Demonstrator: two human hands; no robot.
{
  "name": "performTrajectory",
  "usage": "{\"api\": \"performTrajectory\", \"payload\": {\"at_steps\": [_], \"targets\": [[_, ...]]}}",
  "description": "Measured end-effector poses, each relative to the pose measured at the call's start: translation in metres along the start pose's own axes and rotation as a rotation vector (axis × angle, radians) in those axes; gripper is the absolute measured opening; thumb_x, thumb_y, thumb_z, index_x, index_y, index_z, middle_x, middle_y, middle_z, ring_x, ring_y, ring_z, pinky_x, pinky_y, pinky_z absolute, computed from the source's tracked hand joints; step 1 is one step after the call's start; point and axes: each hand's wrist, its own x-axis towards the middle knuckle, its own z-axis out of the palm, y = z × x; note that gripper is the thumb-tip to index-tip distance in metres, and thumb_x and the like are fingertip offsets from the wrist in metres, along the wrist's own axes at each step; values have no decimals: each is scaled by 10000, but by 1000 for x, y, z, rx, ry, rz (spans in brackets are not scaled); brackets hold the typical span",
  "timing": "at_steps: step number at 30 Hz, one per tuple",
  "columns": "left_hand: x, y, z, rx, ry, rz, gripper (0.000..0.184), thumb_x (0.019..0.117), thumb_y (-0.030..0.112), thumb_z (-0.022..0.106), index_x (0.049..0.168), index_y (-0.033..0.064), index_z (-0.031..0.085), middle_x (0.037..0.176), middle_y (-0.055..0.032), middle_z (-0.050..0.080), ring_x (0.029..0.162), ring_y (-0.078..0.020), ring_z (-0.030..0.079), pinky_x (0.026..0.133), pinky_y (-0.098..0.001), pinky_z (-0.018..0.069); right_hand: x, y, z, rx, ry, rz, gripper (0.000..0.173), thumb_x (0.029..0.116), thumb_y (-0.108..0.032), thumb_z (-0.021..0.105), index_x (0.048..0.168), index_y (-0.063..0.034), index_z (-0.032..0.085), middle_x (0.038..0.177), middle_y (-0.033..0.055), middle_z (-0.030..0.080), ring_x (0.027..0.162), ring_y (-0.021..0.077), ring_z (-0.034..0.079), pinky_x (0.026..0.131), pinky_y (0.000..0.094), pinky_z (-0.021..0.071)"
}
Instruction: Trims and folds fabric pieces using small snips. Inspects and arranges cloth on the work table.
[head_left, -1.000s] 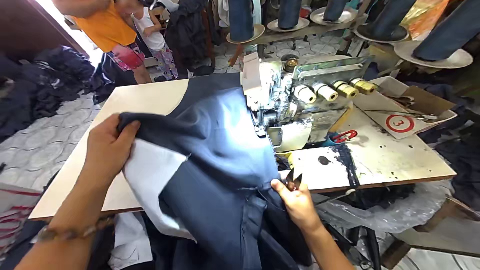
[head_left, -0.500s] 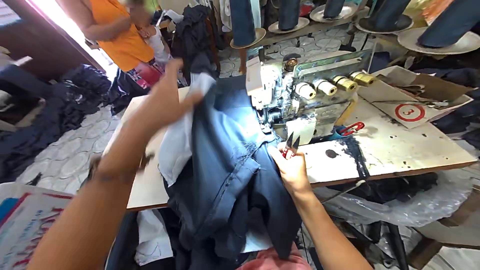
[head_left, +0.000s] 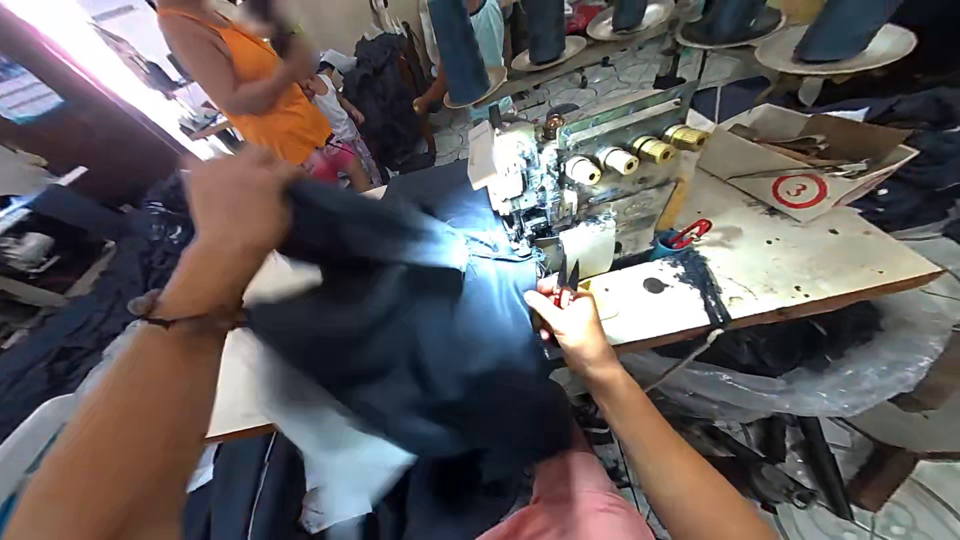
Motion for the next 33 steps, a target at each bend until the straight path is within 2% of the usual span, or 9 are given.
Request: {"api": "performTrajectory", "payload": {"at_steps": [3,7,10,15,18,22,26,30,33], "targets": [[-17,47,-37,-172,315,19,552,957,122,635,1486,54,493,1527,-364,361,1393,-619,320,1106,-779,222,-13,3,3,28,-58,67,42,933,-9,680,939,-38,651,660,-24,580,461,26,494,432,183,457],[-117,119,23,-377,-21,128,492,946,317,713,1380,101,632,1361,-157,638,1223,-368,635,946,-613,541,-23,10,-2,92,-78,74,61,936,26,643,964,-21,668,711,-31,624,466,12,497,428,166,453],[-164,114,63,-455,-281,-90,494,983,332,666,1408,88,611,1353,-186,643,1192,-411,649,935,-631,533,-23,11,0,75,-57,79,84,926,36,640,993,-14,651,722,-23,634,470,19,511,428,176,461],[-209,81,111,-472,-410,-554,771,984,493,634,1506,-41,443,1510,-322,450,1386,-520,446,1118,-661,370,-22,17,4,-30,-75,12,130,869,25,628,980,-41,619,681,-54,584,470,13,511,428,184,464],[-222,90,132,-497,-230,-555,677,961,461,671,1400,-44,567,1477,-292,507,1392,-492,453,1158,-662,302,-22,19,4,-72,-65,-6,99,869,26,609,932,-50,611,640,-59,554,443,18,492,418,193,457],[-216,105,138,-600,-15,-505,247,973,224,679,1110,33,753,1236,-179,702,1221,-415,614,1049,-640,429,-22,22,6,-138,-36,-13,123,896,11,562,1016,8,592,637,-31,540,439,35,500,417,206,462],[-215,94,132,-694,4,-552,258,1001,194,635,1160,5,709,1267,-215,665,1214,-394,618,1038,-592,462,-23,19,8,-3,-2,33,120,952,58,525,1045,-17,543,588,-51,506,401,26,446,391,192,436],[-236,86,129,-577,-84,-704,628,909,426,749,1342,-8,614,1444,-295,520,1312,-523,495,1057,-696,379,-26,24,9,9,3,-68,194,913,80,550,1081,-15,525,662,-35,561,424,28,487,396,193,464],[-245,90,129,-625,-104,-731,512,934,368,737,1238,-39,678,1394,-285,559,1307,-523,489,1036,-719,369,-33,27,9,-23,-5,-132,193,890,72,569,1059,-20,558,692,-40,591,457,28,526,417,194,479]]}}
